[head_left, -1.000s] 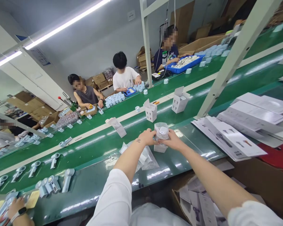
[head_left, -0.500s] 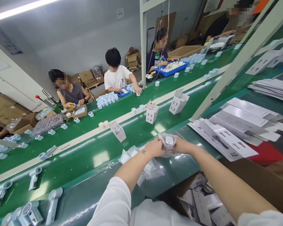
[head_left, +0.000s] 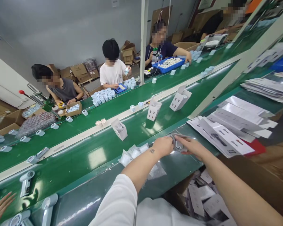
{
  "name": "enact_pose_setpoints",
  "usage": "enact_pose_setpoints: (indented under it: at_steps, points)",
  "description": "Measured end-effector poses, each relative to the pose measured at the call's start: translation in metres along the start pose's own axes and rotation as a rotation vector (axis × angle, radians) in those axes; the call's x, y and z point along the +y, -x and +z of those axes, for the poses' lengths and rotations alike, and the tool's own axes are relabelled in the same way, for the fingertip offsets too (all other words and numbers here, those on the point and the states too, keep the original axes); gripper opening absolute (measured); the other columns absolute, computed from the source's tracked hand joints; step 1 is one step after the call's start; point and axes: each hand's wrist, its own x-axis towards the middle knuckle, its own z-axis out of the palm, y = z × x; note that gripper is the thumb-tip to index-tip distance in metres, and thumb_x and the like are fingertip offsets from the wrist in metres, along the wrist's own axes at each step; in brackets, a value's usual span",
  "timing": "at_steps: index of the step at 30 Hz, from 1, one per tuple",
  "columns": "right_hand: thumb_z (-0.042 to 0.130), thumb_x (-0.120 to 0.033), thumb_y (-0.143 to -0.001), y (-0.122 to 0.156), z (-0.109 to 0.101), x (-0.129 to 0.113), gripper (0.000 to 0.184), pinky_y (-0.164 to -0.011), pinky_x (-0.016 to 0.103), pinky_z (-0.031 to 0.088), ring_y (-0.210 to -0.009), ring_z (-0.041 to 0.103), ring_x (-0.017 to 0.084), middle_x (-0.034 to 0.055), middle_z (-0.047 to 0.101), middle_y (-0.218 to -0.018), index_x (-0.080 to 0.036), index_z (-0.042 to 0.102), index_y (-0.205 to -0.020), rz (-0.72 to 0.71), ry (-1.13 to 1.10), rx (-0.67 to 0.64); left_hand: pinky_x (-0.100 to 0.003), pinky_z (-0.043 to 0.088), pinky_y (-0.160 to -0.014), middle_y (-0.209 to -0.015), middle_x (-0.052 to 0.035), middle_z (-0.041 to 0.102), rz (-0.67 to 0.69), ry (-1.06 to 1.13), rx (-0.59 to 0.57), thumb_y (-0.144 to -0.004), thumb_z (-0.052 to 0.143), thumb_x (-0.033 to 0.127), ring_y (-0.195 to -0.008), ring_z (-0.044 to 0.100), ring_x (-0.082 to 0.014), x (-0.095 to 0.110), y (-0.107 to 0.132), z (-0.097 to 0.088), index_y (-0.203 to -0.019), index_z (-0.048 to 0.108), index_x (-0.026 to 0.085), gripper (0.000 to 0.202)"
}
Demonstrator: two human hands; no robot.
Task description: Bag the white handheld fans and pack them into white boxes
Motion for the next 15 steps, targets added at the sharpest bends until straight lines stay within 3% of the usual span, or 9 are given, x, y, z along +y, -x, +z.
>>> enact_pose_setpoints:
  at_steps: [4, 8, 11, 13, 15]
  points:
    - [0.072, -0.048, -0.065, 0.006, -0.004, -0.007, 0.032, -0.062, 0.038, 0.055, -0.069, 0.069, 0.029, 0.0076, 0.072, -0.07, -0.02, 0.074, -0.08, -0.093, 0.357, 0.006, -0.039, 0.053, -0.09, -0.108, -0.0154, 0.068, -0.075, 0.016, -0.026, -0.089, 0.044, 0.025, -0.102, 0.066, -0.0278, 0.003, 0.004, -0.004, -0.112, 0.057, 0.015, 0.029]
    - [0.069, -0.04, -0.066, 0.024, 0.015, -0.01, 0.021, -0.077, 0.044, 0.054, -0.083, 0.069, 0.035, 0.009, 0.074, -0.078, -0.023, 0.074, -0.078, -0.132, 0.406, 0.033, -0.039, 0.054, -0.081, -0.105, -0.0165, 0.069, -0.199, 0.103, -0.151, -0.087, 0.048, 0.027, -0.094, 0.068, -0.0292, 0.001, 0.018, 0.01, -0.124, 0.047, 0.015, 0.039]
    - [0.073, -0.043, -0.063, 0.058, 0.009, -0.023, 0.029, -0.082, 0.05, 0.054, -0.094, 0.068, 0.037, 0.0111, 0.073, -0.106, -0.026, 0.076, -0.087, -0.145, 0.291, 0.019, -0.04, 0.053, -0.081, -0.106, -0.0173, 0.07, -0.194, 0.146, -0.12, -0.086, 0.046, 0.022, -0.094, 0.068, -0.0304, 0.002, 0.037, 0.004, -0.125, 0.046, 0.016, 0.04]
    - [0.072, -0.049, -0.066, 0.09, -0.01, -0.033, 0.036, -0.086, 0.05, 0.055, -0.111, 0.062, 0.037, 0.0075, 0.06, -0.135, -0.032, 0.074, -0.097, -0.275, 0.064, 0.051, -0.038, 0.053, -0.081, -0.104, -0.016, 0.07, -0.227, 0.187, -0.03, -0.085, 0.043, 0.018, -0.092, 0.069, -0.0291, -0.001, 0.063, -0.013, -0.126, 0.046, 0.018, 0.042]
    - [0.065, -0.056, -0.073, 0.118, -0.034, -0.034, 0.033, -0.088, 0.05, 0.055, -0.116, 0.06, 0.035, 0.0055, 0.054, -0.141, -0.034, 0.071, -0.098, -0.395, -0.218, 0.16, -0.034, 0.054, -0.079, -0.1, -0.0111, 0.072, -0.314, 0.251, 0.092, -0.083, 0.042, 0.015, -0.088, 0.069, -0.0249, -0.012, 0.102, -0.038, -0.127, 0.046, 0.021, 0.045]
